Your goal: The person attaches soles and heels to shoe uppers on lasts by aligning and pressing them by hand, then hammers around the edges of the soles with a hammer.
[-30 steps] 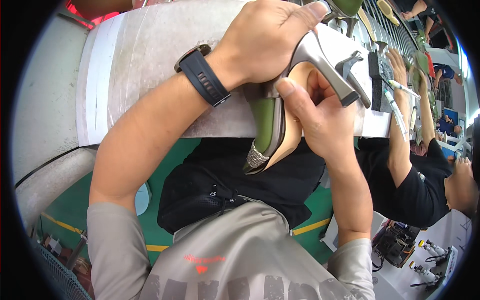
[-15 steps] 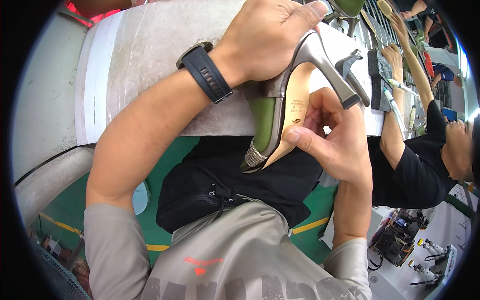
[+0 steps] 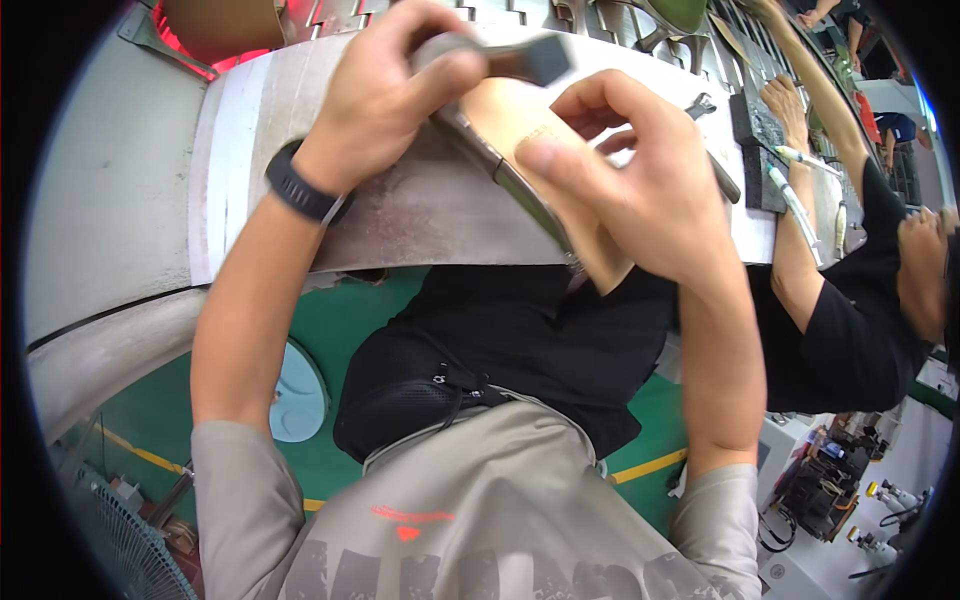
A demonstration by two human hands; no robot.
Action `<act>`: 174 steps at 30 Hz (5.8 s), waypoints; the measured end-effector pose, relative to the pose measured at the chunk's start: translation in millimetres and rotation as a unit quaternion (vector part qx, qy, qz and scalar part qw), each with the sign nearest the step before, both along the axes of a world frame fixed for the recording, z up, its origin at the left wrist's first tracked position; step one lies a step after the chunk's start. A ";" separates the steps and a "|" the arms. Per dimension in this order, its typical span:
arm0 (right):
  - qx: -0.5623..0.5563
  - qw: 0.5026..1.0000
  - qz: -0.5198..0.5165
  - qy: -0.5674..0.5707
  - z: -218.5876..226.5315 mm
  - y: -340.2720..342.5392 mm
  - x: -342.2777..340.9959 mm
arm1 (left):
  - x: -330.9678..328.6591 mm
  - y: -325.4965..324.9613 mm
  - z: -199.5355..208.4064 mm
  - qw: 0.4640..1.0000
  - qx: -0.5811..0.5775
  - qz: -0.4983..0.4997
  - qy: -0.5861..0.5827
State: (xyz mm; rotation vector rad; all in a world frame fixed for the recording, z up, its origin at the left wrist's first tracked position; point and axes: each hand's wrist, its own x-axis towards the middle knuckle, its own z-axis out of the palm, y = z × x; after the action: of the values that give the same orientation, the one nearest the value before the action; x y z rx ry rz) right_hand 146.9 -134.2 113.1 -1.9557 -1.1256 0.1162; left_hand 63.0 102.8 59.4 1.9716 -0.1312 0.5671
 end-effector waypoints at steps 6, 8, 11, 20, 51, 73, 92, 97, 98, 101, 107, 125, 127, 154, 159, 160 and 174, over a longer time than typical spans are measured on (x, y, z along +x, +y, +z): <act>-0.074 0.944 0.012 -0.322 -9.9 -18.8 2.0 | -80.7 -51.0 -3.6 0.963 0.223 0.122 -0.092; -0.128 0.946 0.044 -0.294 -14.7 -23.1 -5.7 | -91.8 -47.4 -8.5 0.960 0.260 0.091 -0.045; 0.006 0.937 0.074 -0.340 -26.1 -20.9 -8.0 | -85.2 -37.6 -6.0 0.986 0.168 0.024 0.001; 0.018 0.915 0.070 -0.396 -50.4 -10.0 -5.1 | -61.6 -37.2 12.3 0.985 0.106 -0.038 0.128; -0.017 0.973 0.061 -0.220 -25.2 -32.6 20.6 | -27.8 -53.2 27.5 0.969 0.090 -0.020 0.230; -0.102 0.971 -0.182 -0.114 -48.6 -99.2 58.8 | 20.8 -83.3 36.0 0.954 0.239 -0.040 0.176; 0.119 0.990 0.018 -0.072 -23.8 -50.7 -4.3 | 21.1 -56.4 32.1 0.965 0.088 -0.102 0.224; 0.085 0.991 -0.020 -0.099 -34.8 -43.6 -36.6 | 23.7 -57.6 30.4 0.964 0.035 -0.094 0.245; 0.082 0.992 -0.019 -0.097 -36.2 -41.2 -40.8 | 24.3 -58.4 29.2 0.970 0.042 -0.091 0.222; 0.098 0.991 -0.059 -0.070 -40.3 -35.8 -52.5 | 21.6 -59.7 27.1 0.974 0.058 -0.082 0.203; 0.122 0.991 -0.050 0.026 -36.8 -23.6 -62.2 | 20.8 -60.8 26.4 0.975 0.050 -0.074 0.205; 0.325 0.841 -0.119 0.416 -44.7 -69.2 -22.7 | 29.6 -72.1 46.3 0.961 0.157 -0.094 0.206; 0.394 0.788 -0.140 0.452 -51.1 -61.4 -13.3 | 34.6 -83.9 47.7 0.956 0.206 -0.089 0.188; 0.168 0.913 -0.082 0.363 -32.5 -19.9 105.8 | 35.2 -79.0 44.4 0.942 0.262 -0.110 0.178; 0.177 0.952 -0.157 0.195 -19.5 -25.6 83.6 | 29.0 -78.8 47.7 0.952 0.228 -0.085 0.186; 0.156 0.959 -0.176 0.157 -11.1 -35.5 74.9 | 28.4 -76.7 46.7 0.950 0.231 -0.084 0.191; 0.129 0.981 0.033 0.140 -3.9 -56.7 12.0 | 27.3 -73.3 41.3 0.950 0.224 -0.068 0.204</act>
State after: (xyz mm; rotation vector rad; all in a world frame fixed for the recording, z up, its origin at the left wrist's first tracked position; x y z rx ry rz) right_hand 158.9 -190.9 109.2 -1.6157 -0.9677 0.2605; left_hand 90.3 29.5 100.6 2.4552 -0.1448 0.0239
